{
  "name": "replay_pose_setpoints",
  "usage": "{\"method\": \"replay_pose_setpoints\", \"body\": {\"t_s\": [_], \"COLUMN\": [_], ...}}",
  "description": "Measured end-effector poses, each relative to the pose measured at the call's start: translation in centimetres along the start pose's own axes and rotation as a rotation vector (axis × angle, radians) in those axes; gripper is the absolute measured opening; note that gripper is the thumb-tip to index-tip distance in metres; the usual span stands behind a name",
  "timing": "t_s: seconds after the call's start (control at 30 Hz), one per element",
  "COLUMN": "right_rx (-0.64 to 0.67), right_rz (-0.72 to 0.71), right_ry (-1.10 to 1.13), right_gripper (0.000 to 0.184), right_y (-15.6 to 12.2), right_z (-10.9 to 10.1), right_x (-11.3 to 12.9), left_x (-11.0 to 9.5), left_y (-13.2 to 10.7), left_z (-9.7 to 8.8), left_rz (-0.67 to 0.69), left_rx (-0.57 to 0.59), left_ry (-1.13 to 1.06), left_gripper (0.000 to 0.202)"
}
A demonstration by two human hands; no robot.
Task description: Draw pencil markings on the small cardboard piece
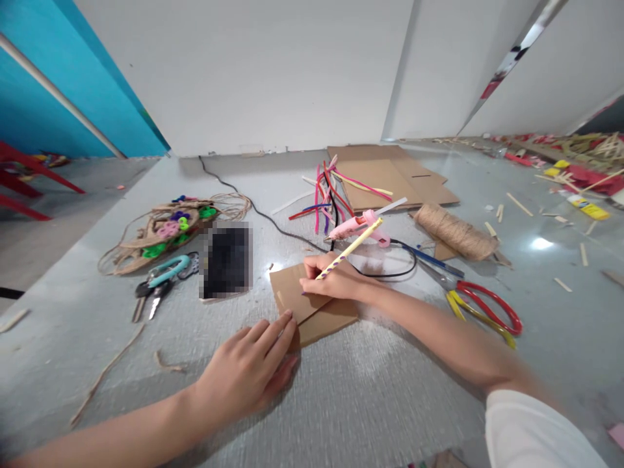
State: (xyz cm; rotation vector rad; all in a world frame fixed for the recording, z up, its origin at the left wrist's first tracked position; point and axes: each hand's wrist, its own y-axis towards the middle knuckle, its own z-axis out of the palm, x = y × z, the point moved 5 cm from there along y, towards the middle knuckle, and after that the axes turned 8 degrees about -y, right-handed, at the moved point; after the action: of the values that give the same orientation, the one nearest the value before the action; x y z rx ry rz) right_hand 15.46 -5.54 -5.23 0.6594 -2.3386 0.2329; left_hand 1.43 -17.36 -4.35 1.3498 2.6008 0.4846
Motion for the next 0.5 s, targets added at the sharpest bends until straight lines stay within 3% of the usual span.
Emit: {"method": "replay_pose_setpoints", "body": {"t_s": [0.33,0.5], "right_rx": [0.015,-0.053], "right_rz": [-0.011,0.020], "right_ry": [0.030,0.073], "right_gripper": [0.025,0.024], "right_y": [-0.09,-0.12], "right_z": [0.00,-0.78], "right_x": [-0.03,-0.44], "left_x": [-0.02,-0.07], "left_y": [-0.04,-0.03], "left_z": [-0.14,-0.14], "left_rz": [0.010,0.007], "left_rx": [-0.005,-0.005], "left_ry": [0.012,0.018], "left_gripper": [0.036,0.036]}}
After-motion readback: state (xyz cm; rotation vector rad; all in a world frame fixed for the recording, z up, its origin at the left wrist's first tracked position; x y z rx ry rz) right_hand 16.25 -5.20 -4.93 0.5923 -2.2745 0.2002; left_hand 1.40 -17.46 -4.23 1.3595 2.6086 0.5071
